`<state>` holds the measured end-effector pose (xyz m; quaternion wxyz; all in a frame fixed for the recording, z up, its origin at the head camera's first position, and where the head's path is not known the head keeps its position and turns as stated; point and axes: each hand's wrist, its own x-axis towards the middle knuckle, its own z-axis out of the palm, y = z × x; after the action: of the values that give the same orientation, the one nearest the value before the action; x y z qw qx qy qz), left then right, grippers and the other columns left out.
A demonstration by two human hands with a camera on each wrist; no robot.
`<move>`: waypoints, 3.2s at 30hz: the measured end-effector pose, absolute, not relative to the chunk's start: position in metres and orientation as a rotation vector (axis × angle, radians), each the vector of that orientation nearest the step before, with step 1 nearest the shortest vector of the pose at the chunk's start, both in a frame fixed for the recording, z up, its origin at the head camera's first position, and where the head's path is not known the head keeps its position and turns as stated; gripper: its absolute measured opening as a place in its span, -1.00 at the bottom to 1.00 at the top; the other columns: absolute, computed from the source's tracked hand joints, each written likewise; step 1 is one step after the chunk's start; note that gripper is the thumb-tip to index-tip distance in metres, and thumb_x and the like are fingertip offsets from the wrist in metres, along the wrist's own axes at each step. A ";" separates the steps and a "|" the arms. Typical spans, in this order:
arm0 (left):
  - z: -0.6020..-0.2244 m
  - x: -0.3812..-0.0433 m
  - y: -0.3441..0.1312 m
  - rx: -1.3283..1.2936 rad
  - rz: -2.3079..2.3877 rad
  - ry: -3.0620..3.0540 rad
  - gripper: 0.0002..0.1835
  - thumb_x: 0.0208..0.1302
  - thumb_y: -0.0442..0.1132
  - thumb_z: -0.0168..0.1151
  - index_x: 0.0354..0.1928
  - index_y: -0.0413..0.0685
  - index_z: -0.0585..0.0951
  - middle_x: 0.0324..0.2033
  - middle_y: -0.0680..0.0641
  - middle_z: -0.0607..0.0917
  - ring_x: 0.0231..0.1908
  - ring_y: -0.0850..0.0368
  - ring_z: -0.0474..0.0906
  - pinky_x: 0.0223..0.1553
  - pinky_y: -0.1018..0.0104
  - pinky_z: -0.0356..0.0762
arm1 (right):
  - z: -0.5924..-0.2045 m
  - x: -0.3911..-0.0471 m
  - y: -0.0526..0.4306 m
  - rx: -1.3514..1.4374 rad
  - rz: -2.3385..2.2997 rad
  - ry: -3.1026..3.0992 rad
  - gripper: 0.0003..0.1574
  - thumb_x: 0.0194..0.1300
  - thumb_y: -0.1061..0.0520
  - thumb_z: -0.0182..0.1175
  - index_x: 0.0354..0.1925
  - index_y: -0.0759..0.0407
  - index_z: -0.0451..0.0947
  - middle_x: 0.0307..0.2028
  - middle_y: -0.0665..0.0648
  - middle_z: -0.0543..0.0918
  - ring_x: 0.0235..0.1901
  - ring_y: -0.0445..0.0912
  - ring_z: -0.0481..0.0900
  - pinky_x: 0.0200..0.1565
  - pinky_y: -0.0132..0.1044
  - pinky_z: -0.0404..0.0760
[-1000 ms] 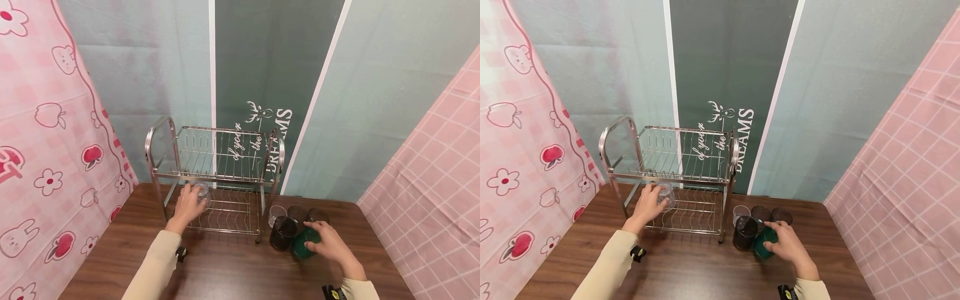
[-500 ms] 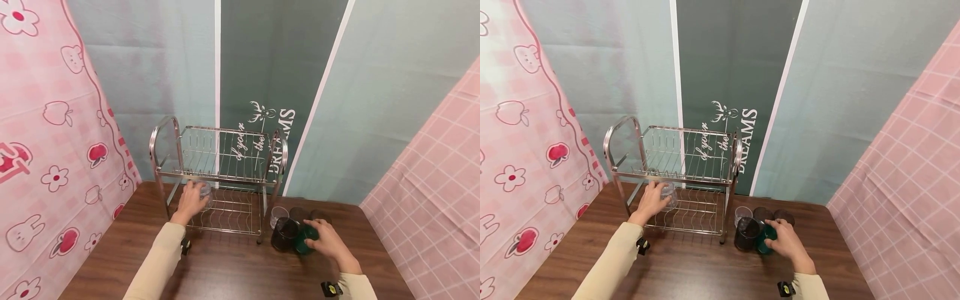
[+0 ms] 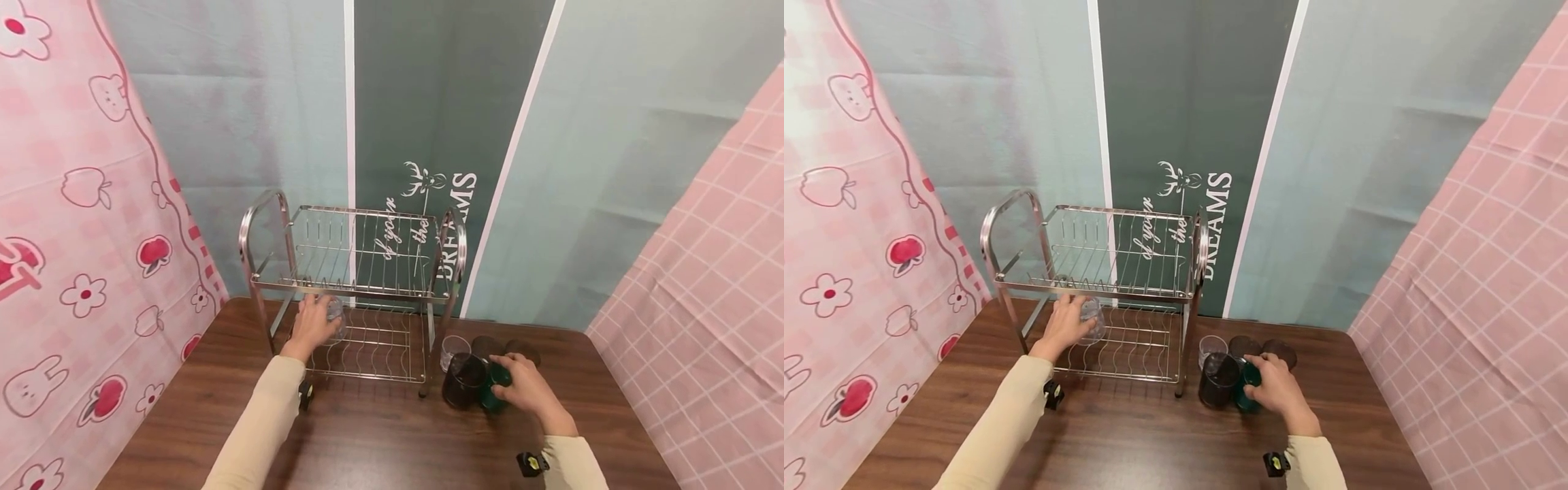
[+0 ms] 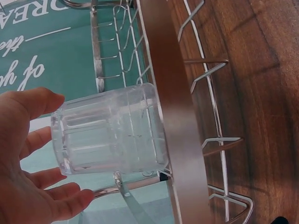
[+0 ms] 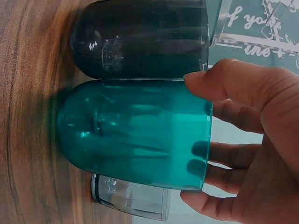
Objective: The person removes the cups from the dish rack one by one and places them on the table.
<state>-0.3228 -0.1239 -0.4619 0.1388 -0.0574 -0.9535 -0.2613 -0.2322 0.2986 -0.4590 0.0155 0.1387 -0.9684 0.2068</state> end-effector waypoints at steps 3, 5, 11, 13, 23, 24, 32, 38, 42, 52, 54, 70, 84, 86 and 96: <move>-0.463 -0.325 -0.125 -0.158 -0.762 -2.776 -0.44 0.03 -0.17 0.35 0.10 -0.22 0.48 0.03 -0.37 0.36 -0.01 -0.31 0.31 -0.16 -0.12 0.42 | -0.461 -0.234 0.299 0.414 0.661 -3.018 -0.30 0.00 0.20 0.35 0.15 0.31 0.43 0.09 0.53 0.33 0.06 0.45 0.27 -0.11 0.22 0.38; -0.463 -0.326 -0.125 -0.161 -0.769 -2.780 -0.43 0.04 -0.18 0.35 0.12 -0.23 0.47 0.06 -0.37 0.36 -0.01 -0.32 0.31 -0.15 -0.12 0.42 | -0.462 -0.234 0.299 0.402 0.670 -3.017 -0.29 0.00 0.21 0.35 0.15 0.31 0.43 0.09 0.53 0.33 0.07 0.44 0.26 -0.11 0.22 0.38; -0.465 -0.328 -0.127 -0.180 -0.814 -2.759 -0.43 0.04 -0.22 0.34 0.12 -0.28 0.46 0.06 -0.38 0.33 -0.02 -0.36 0.31 -0.10 -0.10 0.38 | -0.463 -0.236 0.295 0.387 0.645 -3.015 -0.28 -0.02 0.20 0.34 0.15 0.30 0.43 0.10 0.52 0.33 0.06 0.45 0.27 -0.17 0.30 0.36; -0.466 -0.328 -0.126 -0.189 -0.824 -2.751 -0.43 0.03 -0.23 0.34 0.11 -0.29 0.46 0.05 -0.39 0.33 -0.03 -0.36 0.32 -0.10 -0.10 0.38 | -0.463 -0.236 0.294 0.374 0.640 -3.021 -0.28 -0.03 0.20 0.33 0.15 0.29 0.43 0.10 0.52 0.33 0.05 0.45 0.27 -0.19 0.35 0.33; -0.468 -0.328 -0.127 -0.212 -0.830 -2.746 -0.43 0.01 -0.22 0.37 0.11 -0.24 0.49 0.01 -0.36 0.35 -0.03 -0.31 0.33 -0.08 -0.07 0.38 | -0.465 -0.235 0.294 0.346 0.659 -3.047 -0.27 0.00 0.18 0.33 0.18 0.28 0.41 0.15 0.54 0.28 0.09 0.47 0.22 -0.14 0.42 0.24; -0.467 -0.327 -0.127 -0.212 -0.827 -2.746 -0.43 0.00 -0.22 0.37 0.10 -0.24 0.49 0.00 -0.36 0.36 -0.03 -0.31 0.33 -0.07 -0.07 0.38 | -0.465 -0.234 0.294 0.352 0.669 -3.043 -0.27 0.01 0.17 0.33 0.18 0.29 0.40 0.15 0.55 0.26 0.09 0.48 0.21 -0.13 0.41 0.25; -0.461 -0.325 -0.129 -0.248 -0.798 -2.696 -0.47 -0.04 -0.20 0.36 0.03 -0.27 0.53 -0.01 -0.36 0.41 -0.05 -0.33 0.35 -0.05 -0.06 0.34 | -0.462 -0.232 0.297 0.397 0.698 -2.995 -0.26 0.04 0.12 0.35 0.17 0.36 0.39 0.15 0.59 0.25 0.11 0.50 0.18 -0.08 0.30 0.33; -0.461 -0.318 -0.123 -0.215 -0.833 -2.639 -0.49 -0.07 -0.21 0.36 0.00 -0.22 0.56 -0.04 -0.34 0.40 -0.12 -0.30 0.35 -0.15 -0.05 0.38 | -0.458 -0.225 0.294 0.334 0.620 -2.967 -0.26 0.04 0.11 0.35 0.17 0.36 0.39 0.13 0.59 0.27 0.09 0.50 0.20 -0.10 0.34 0.31; -0.459 -0.308 -0.119 -0.189 -0.873 -2.596 -0.51 -0.08 -0.21 0.36 -0.01 -0.17 0.57 -0.06 -0.31 0.38 -0.10 -0.26 0.32 -0.18 -0.05 0.39 | -0.454 -0.215 0.288 0.304 0.558 -2.952 -0.27 0.04 0.10 0.35 0.15 0.36 0.41 0.12 0.60 0.29 0.06 0.51 0.24 -0.15 0.36 0.31; -0.444 -0.286 -0.111 -0.162 -0.872 -2.572 -0.50 -0.09 -0.19 0.38 -0.01 -0.13 0.57 -0.07 -0.26 0.36 -0.09 -0.21 0.29 -0.23 -0.02 0.42 | -0.450 -0.200 0.277 0.288 0.475 -2.948 -0.27 0.02 0.07 0.36 0.14 0.33 0.43 0.12 0.57 0.31 0.02 0.49 0.30 -0.20 0.37 0.35; -0.441 -0.283 -0.110 -0.163 -0.856 -2.580 -0.50 -0.10 -0.18 0.38 -0.02 -0.13 0.57 -0.08 -0.25 0.37 -0.10 -0.22 0.30 -0.25 -0.02 0.43 | -0.448 -0.197 0.275 0.290 0.472 -2.950 -0.27 0.02 0.07 0.37 0.14 0.32 0.43 0.11 0.57 0.32 0.02 0.49 0.30 -0.21 0.36 0.35; -0.415 -0.254 -0.094 -0.194 -0.889 -2.626 -0.44 -0.20 -0.15 0.41 -0.01 -0.04 0.58 -0.15 -0.20 0.36 -0.18 -0.12 0.34 -0.44 0.05 0.47 | -0.443 -0.183 0.259 0.327 0.484 -2.936 -0.28 0.01 0.07 0.38 0.14 0.27 0.45 0.11 0.53 0.35 0.03 0.45 0.33 -0.19 0.35 0.36; -0.415 -0.238 -0.081 -0.327 -0.914 -2.547 -0.43 -0.18 -0.15 0.35 0.02 -0.03 0.57 -0.17 -0.22 0.35 -0.16 -0.12 0.34 -0.28 0.03 0.44 | -0.441 -0.178 0.241 0.376 0.605 -2.925 -0.28 0.03 0.06 0.39 0.16 0.23 0.44 0.13 0.50 0.34 0.07 0.43 0.31 -0.14 0.29 0.38; -0.416 -0.236 -0.079 -0.340 -0.931 -2.543 -0.42 -0.17 -0.15 0.34 0.05 0.02 0.56 -0.18 -0.20 0.33 -0.18 -0.11 0.32 -0.28 0.04 0.43 | -0.441 -0.177 0.238 0.388 0.620 -2.916 -0.28 0.03 0.06 0.39 0.16 0.21 0.44 0.13 0.49 0.34 0.08 0.42 0.31 -0.14 0.29 0.38; -0.418 -0.232 -0.076 -0.376 -1.027 -2.523 -0.44 -0.14 -0.17 0.33 0.04 0.03 0.55 -0.23 -0.16 0.26 -0.22 -0.06 0.28 -0.27 0.04 0.42 | -0.439 -0.175 0.229 0.477 0.639 -2.851 -0.28 0.01 0.04 0.41 0.15 0.17 0.45 0.13 0.39 0.39 0.10 0.32 0.34 -0.09 0.24 0.38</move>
<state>-0.2316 -0.0761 -0.4177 0.1944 -0.1341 -0.9000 -0.3663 -0.1753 0.2294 -0.4390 0.0905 0.1604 -0.9591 0.2149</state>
